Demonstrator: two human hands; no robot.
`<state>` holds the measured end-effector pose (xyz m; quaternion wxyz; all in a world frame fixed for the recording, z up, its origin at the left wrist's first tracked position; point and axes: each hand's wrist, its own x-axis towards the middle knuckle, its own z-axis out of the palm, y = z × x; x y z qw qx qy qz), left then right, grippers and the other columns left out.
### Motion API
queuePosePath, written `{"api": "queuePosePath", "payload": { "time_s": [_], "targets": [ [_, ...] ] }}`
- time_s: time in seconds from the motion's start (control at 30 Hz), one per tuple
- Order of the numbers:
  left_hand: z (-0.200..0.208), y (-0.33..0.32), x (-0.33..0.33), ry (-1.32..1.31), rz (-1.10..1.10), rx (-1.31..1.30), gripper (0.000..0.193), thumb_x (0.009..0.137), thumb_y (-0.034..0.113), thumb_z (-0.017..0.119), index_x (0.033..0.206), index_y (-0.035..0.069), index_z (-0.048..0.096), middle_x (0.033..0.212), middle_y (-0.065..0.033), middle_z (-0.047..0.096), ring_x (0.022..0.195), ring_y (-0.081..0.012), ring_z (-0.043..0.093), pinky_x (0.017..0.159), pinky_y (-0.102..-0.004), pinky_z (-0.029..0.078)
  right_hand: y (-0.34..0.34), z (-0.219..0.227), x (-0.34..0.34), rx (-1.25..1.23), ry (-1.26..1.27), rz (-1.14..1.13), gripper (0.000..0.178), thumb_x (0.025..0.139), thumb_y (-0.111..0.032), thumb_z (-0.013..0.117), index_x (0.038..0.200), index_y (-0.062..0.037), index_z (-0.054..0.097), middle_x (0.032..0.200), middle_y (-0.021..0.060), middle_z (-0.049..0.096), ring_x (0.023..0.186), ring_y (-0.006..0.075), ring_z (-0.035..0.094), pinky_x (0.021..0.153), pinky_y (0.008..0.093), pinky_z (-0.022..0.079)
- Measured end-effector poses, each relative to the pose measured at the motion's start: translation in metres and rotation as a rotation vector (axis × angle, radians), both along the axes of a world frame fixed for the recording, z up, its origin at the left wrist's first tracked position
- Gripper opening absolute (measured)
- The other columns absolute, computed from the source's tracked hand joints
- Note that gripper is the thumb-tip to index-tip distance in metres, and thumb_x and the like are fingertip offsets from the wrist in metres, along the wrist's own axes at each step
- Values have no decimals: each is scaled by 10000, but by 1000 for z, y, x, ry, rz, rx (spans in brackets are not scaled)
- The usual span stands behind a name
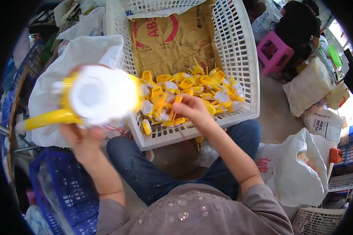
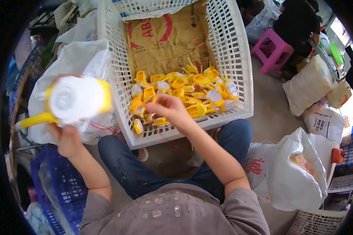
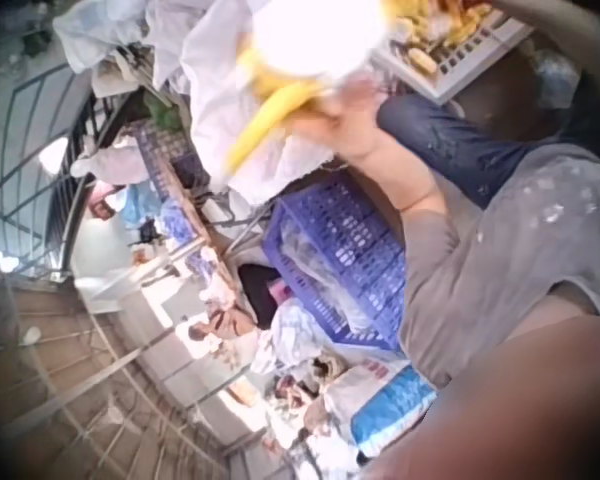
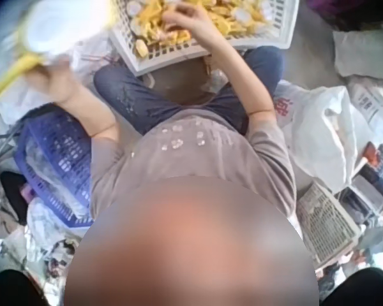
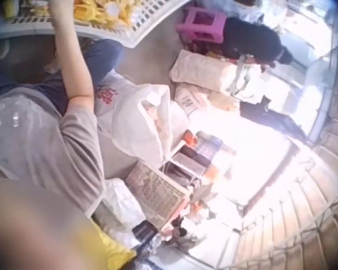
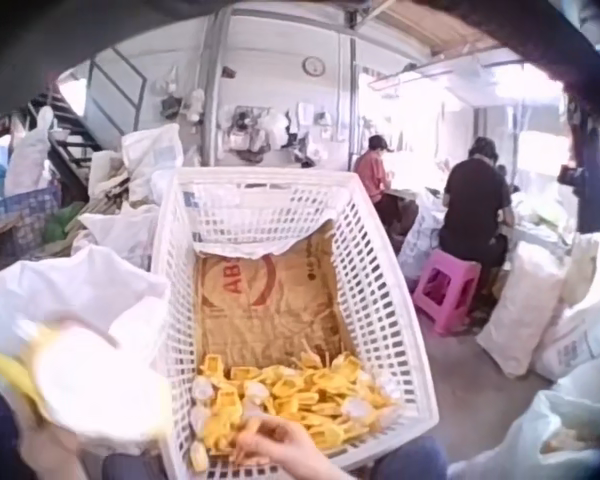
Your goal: Inspecting, testing, and sorting plastic toy walkie-talkie components from a large basket into bags.
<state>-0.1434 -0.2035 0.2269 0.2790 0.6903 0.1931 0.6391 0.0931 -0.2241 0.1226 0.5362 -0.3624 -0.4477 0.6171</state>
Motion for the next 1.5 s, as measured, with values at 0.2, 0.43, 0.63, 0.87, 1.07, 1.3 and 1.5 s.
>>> {"api": "queuePosePath", "payload": {
  "time_s": [0.2,0.43,0.63,0.87,1.07,1.3,1.5],
  "targets": [
    [59,19,-73,528,945,87,580,741,141,699,1231,-17,431,1204,-146,506,1094,-261,500,960,-364,356,5,-62,29,-389,81,-263,210,831,-268,612,910,-75,590,799,19,610,735,97,591,654,234,490],
    [-37,-32,47,986,248,-143,347,776,284,651,975,22,538,659,-99,613,570,-265,620,538,-347,487,-14,-92,54,-502,171,-377,287,787,-344,666,922,-102,590,787,0,584,743,104,586,637,229,465],
    [-200,71,43,1652,461,-340,460,711,520,640,800,70,678,735,-115,652,701,-275,646,564,-374,490,-30,-78,46,-517,194,-365,251,816,-308,641,925,-94,568,737,-1,572,714,135,594,599,252,484],
    [-287,93,56,1907,580,-496,267,748,350,644,880,122,687,916,-84,664,837,-231,647,649,-329,500,-47,-103,54,-543,240,-349,305,786,-362,667,924,-113,557,796,-3,566,759,118,578,632,247,448],
    [-241,74,55,1757,525,-446,199,719,193,632,878,83,677,899,-110,659,836,-256,645,676,-343,510,-61,-119,76,-561,310,-411,230,818,-325,632,872,-117,548,757,16,591,777,166,592,655,277,453],
    [-118,32,77,1538,430,-154,207,687,153,621,852,31,603,799,-139,640,758,-295,634,620,-391,494,-57,-120,63,-511,574,-298,268,857,-350,558,1019,-137,570,987,28,624,928,202,580,754,359,451],
    [-108,-38,79,1155,-26,603,296,741,153,621,1005,43,544,818,-92,553,716,-252,560,651,-348,467,-49,-67,28,-392,817,-33,424,879,-406,468,1211,-143,476,1134,61,577,1055,254,545,938,508,388]
  ]
}}
